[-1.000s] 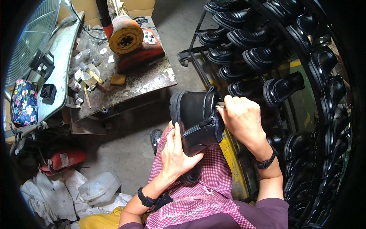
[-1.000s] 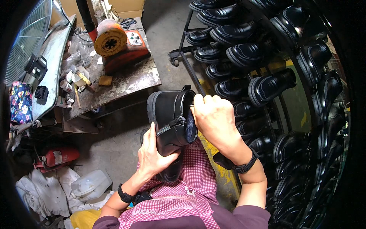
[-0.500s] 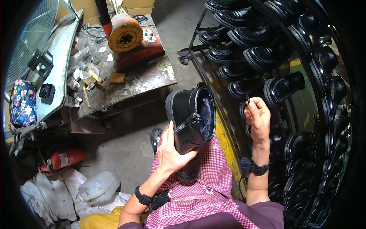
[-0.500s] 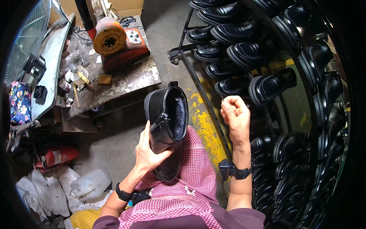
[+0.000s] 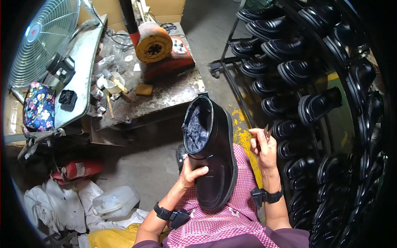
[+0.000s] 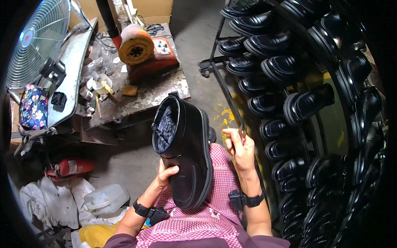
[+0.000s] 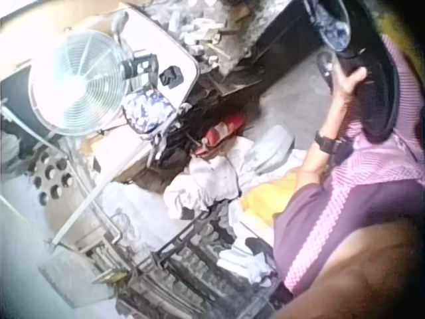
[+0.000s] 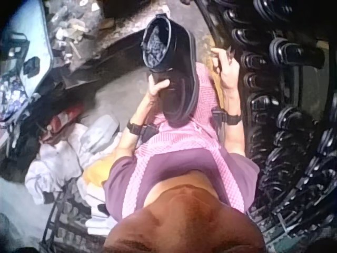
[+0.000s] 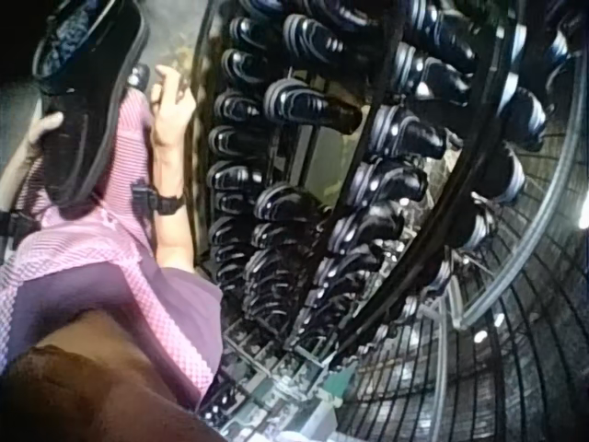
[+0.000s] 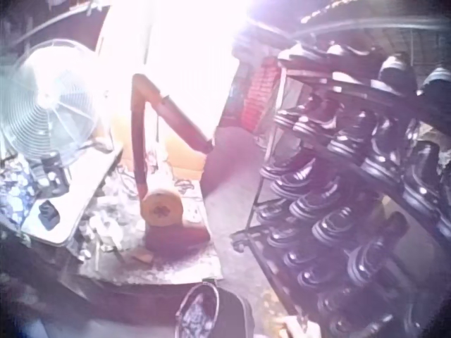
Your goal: Inspecting finished black leather shoes and using tweezers to remove stray threads or debris.
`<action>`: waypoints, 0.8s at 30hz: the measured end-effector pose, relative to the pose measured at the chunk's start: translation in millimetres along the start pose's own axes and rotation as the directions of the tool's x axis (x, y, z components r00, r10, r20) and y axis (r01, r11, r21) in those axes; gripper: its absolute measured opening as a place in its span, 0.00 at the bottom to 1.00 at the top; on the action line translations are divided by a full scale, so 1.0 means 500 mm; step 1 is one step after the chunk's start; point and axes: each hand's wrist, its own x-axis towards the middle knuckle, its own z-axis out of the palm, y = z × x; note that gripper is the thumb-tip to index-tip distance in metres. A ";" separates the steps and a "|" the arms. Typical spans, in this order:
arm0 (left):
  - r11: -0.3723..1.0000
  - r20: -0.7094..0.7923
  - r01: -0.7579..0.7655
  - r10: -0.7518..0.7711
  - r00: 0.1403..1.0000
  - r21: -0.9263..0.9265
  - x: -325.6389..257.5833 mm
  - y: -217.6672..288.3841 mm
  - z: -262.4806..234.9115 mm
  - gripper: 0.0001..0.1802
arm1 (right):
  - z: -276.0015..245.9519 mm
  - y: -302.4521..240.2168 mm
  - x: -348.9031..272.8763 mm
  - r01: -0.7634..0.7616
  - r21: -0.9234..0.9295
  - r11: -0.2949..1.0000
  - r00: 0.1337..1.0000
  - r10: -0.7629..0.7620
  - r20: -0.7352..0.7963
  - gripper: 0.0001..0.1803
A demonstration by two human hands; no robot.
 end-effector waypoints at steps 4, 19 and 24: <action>0.997 0.016 -0.025 0.027 1.000 -0.070 0.004 -0.001 0.002 0.35 | -0.004 0.018 -0.032 -0.026 0.070 0.997 0.999 0.024 0.022 0.12; 0.750 -0.254 -0.096 0.337 0.906 0.655 0.089 0.022 0.138 0.60 | 0.010 0.010 -0.093 0.002 -0.048 0.999 0.992 0.004 0.128 0.51; 0.716 -0.176 -0.163 0.374 0.911 0.678 0.088 0.041 0.135 0.51 | -0.008 0.024 -0.066 -0.109 0.207 0.972 0.979 0.068 0.194 0.43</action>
